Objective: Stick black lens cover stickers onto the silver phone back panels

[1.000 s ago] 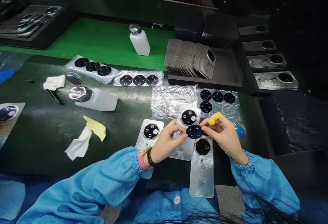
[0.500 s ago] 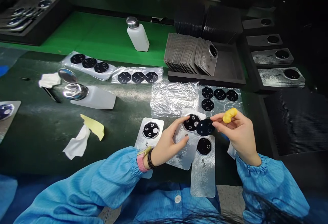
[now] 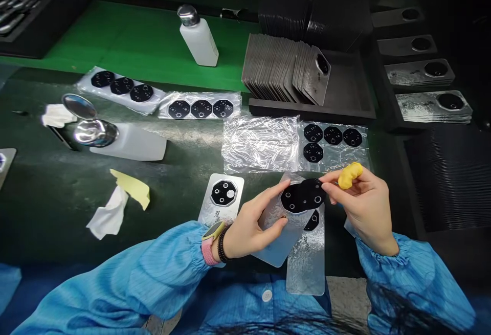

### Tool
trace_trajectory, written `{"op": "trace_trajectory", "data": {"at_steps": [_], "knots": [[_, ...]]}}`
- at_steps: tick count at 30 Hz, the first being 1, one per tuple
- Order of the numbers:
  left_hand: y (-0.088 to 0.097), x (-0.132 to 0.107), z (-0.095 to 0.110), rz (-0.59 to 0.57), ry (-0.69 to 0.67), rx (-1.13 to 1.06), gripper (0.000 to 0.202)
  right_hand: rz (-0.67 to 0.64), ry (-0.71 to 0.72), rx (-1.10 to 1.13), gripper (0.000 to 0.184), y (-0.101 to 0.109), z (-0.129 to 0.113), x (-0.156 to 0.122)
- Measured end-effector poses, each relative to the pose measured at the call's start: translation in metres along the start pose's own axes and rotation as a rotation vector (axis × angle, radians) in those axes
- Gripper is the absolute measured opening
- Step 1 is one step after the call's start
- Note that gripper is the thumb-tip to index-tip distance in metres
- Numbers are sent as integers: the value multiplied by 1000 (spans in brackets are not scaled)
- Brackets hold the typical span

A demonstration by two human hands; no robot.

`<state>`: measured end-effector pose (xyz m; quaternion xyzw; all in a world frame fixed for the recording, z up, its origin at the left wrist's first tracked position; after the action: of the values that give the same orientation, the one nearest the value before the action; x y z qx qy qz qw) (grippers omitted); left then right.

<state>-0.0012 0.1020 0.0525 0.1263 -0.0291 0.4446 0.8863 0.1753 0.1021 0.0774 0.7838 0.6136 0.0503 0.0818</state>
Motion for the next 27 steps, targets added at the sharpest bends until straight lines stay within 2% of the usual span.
{"op": "trace_trajectory", "data": {"at_steps": [12,22,27], "knots": [[2,-3,4,39,-70,-25,68,2,7,24,13,-1,-2,-1],[1,-1,2,31,-12,-1,59,-13,3,36,15,-1,-2,-2],[2,-2,5,38,-55,-6,62,-14,15,22,14,-1,-3,-2]]}}
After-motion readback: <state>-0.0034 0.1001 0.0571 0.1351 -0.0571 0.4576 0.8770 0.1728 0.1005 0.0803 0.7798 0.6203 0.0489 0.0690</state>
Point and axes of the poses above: each hand's wrist, its own x-axis towards the middle knuckle, its own y-axis out of the back of the hand, z = x × y, the point moved 9 cm from there along x, towards the middle knuckle, and after that the axes turned 1 degree about -x, right-handed, at the moved point
